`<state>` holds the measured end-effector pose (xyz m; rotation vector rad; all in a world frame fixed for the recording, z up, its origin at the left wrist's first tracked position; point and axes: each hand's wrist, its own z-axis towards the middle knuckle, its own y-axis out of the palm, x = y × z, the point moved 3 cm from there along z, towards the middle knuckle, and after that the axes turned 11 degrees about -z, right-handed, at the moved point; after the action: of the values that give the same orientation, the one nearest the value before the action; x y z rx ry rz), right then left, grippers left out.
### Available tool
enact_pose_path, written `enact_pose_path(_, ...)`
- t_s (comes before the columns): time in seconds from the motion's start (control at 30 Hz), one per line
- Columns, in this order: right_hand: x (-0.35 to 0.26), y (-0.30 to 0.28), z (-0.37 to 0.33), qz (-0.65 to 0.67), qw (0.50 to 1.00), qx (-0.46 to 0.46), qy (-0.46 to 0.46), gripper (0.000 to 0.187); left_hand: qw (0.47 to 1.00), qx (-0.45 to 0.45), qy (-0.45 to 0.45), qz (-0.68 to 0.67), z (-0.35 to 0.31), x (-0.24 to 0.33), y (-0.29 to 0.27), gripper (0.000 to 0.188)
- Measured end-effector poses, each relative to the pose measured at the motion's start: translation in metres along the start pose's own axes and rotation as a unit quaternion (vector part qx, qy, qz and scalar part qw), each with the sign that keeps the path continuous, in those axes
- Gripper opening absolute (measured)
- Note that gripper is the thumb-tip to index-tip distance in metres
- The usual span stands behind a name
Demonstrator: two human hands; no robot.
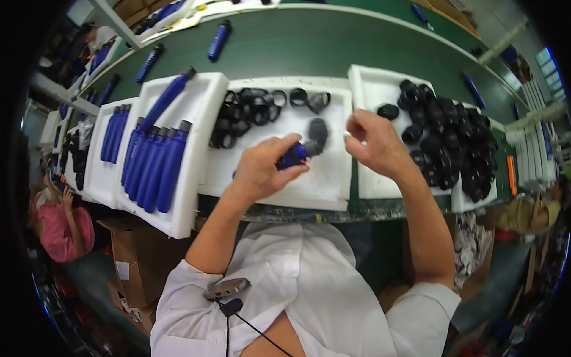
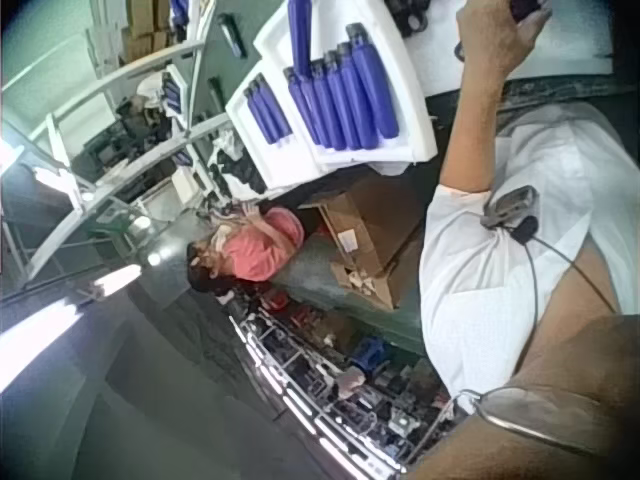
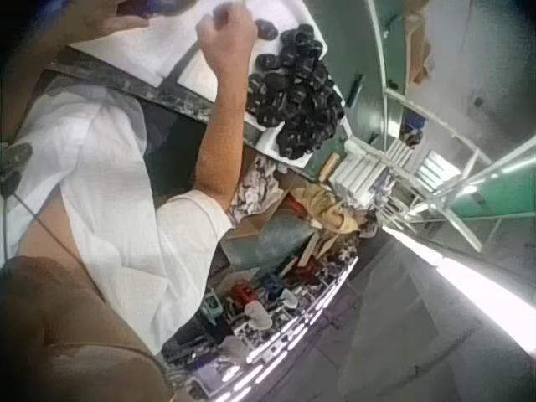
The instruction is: Assembling plastic components onto tubes on an assembly line.
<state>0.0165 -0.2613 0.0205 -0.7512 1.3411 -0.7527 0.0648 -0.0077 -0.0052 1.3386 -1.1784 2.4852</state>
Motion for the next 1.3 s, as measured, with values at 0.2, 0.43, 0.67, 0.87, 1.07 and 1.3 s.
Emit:
enact_pose_path(0.2, -0.013, 0.058, 0.012, -0.086, 0.994, 0.056, 0.023, 0.025, 0.990, 0.006, -0.134, -0.038, 0.009, -0.032, 0.014, 0.049)
enact_pose_path(0.43, -0.033, 0.105, 0.037, -0.053, 0.995, 0.086, -0.015, 0.057, 0.948, 0.118, -0.184, -0.233, 0.017, -0.061, -0.011, 0.044)
enact_pose_path(0.67, -0.064, 0.125, 0.066, -0.124, 0.989, 0.033, 0.067, 0.071, 0.954, 0.154, -0.167, -0.196, 0.001, -0.043, -0.033, 0.042)
enact_pose_path(0.87, -0.027, 0.057, 0.011, 0.120, 0.993, 0.004, -0.021, 0.073, 0.992, 0.063, -0.086, -0.072, -0.004, -0.022, -0.032, 0.053)
enact_pose_path(1.07, -0.031, 0.017, -0.021, 0.201, 0.976, -0.083, -0.007, 0.060, 0.993, -0.048, -0.074, -0.083, 0.000, -0.005, 0.001, 0.056)
enact_pose_path(1.3, -0.029, 0.016, -0.024, 0.251, 0.955, -0.158, -0.005, 0.056, 0.989, -0.098, -0.041, -0.101, 0.000, 0.006, 0.014, 0.056)
